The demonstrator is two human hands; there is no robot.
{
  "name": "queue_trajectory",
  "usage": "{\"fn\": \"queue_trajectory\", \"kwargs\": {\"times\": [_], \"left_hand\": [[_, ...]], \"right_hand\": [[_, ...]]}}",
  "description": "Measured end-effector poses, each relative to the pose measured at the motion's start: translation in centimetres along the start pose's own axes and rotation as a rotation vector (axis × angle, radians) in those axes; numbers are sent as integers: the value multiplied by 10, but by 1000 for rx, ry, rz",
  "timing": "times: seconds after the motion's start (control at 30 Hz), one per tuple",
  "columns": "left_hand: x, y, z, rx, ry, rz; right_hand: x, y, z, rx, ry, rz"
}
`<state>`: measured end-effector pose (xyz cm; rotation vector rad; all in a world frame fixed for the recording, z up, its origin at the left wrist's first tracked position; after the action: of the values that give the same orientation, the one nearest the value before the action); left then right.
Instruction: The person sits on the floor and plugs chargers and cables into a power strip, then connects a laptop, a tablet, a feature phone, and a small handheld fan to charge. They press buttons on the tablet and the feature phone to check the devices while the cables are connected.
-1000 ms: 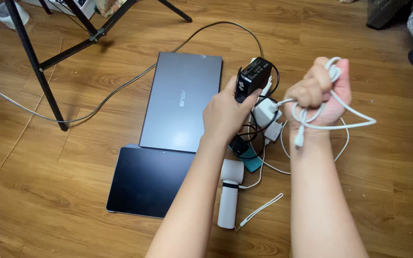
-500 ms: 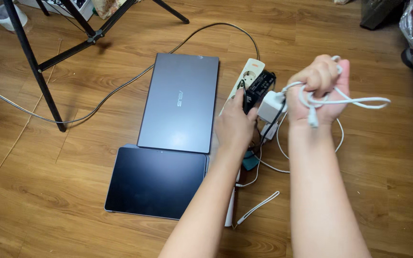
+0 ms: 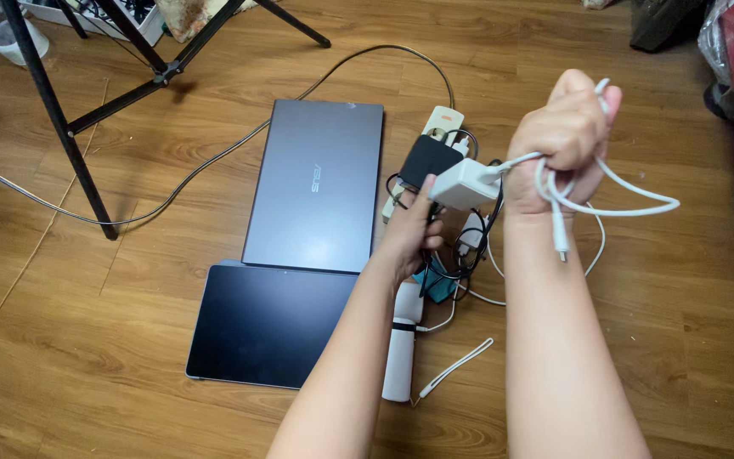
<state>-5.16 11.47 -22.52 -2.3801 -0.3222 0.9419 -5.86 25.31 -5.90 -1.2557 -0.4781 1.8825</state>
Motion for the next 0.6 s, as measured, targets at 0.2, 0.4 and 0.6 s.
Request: {"fn": "queue_trajectory", "kwargs": {"times": [0.2, 0.4, 0.6], "left_hand": [[2, 8, -11, -99, -151, -159], [-33, 10, -32, -311, -313, 151], [-54, 23, -42, -247, -325, 36]], "right_hand": [[4, -5, 21, 55, 52, 8], [85, -28, 18, -94, 216, -1095], [178, 43, -9, -790, -55, -2319]]}}
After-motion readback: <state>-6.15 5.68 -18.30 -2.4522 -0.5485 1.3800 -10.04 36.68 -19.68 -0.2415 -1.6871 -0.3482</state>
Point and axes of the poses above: each hand's wrist, its own z-axis towards the middle knuckle, its own y-axis out of the back of the hand, x = y × z, the point moved 2 cm from there along z, towards the middle knuckle, and after that the axes turned 12 degrees about y, right-handed, at the moved point
